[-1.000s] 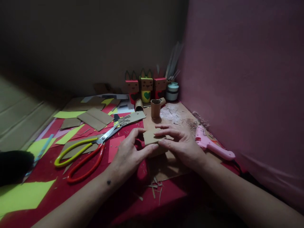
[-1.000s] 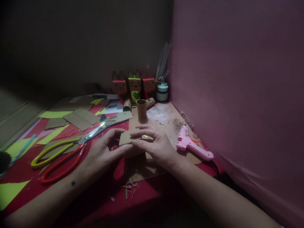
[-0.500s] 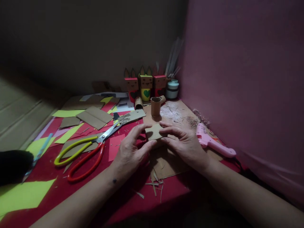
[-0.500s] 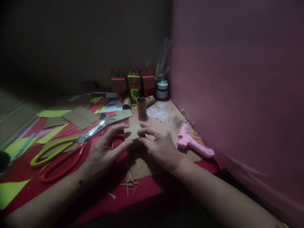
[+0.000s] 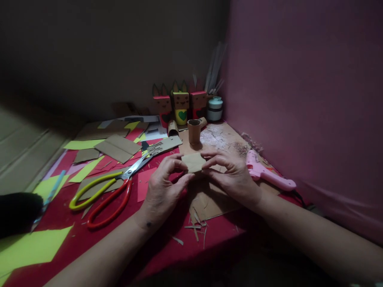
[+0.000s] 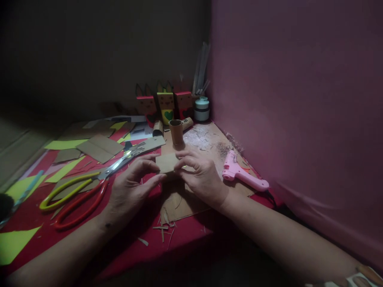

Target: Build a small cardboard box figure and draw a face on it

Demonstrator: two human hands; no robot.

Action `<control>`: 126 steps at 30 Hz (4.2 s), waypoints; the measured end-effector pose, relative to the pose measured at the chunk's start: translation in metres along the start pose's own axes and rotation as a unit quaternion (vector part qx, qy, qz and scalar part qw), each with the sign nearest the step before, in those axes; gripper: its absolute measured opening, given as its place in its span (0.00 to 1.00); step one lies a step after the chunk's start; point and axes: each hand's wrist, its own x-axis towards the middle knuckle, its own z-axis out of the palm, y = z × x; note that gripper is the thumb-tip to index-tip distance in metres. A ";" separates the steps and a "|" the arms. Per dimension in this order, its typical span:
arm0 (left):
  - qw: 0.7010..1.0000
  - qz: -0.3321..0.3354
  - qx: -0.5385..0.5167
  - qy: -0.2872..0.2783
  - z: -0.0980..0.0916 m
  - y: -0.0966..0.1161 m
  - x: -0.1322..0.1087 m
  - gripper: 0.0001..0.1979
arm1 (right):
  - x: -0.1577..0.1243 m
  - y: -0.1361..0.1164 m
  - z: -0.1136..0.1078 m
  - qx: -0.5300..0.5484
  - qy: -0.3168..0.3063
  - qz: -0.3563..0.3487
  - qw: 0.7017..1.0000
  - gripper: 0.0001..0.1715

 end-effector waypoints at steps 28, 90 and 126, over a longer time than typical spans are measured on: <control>0.991 -0.092 -0.098 0.000 -0.004 -0.001 0.010 0.16 | 0.004 0.000 0.003 0.160 0.004 0.141 0.977 0.13; 0.956 -0.189 -0.156 -0.164 -0.019 -0.002 0.014 0.26 | 0.020 -0.002 0.002 0.442 -0.063 0.385 0.808 0.17; 0.944 -0.201 -0.214 -0.151 -0.018 0.000 0.009 0.25 | 0.018 0.000 -0.001 0.434 -0.116 0.358 0.819 0.17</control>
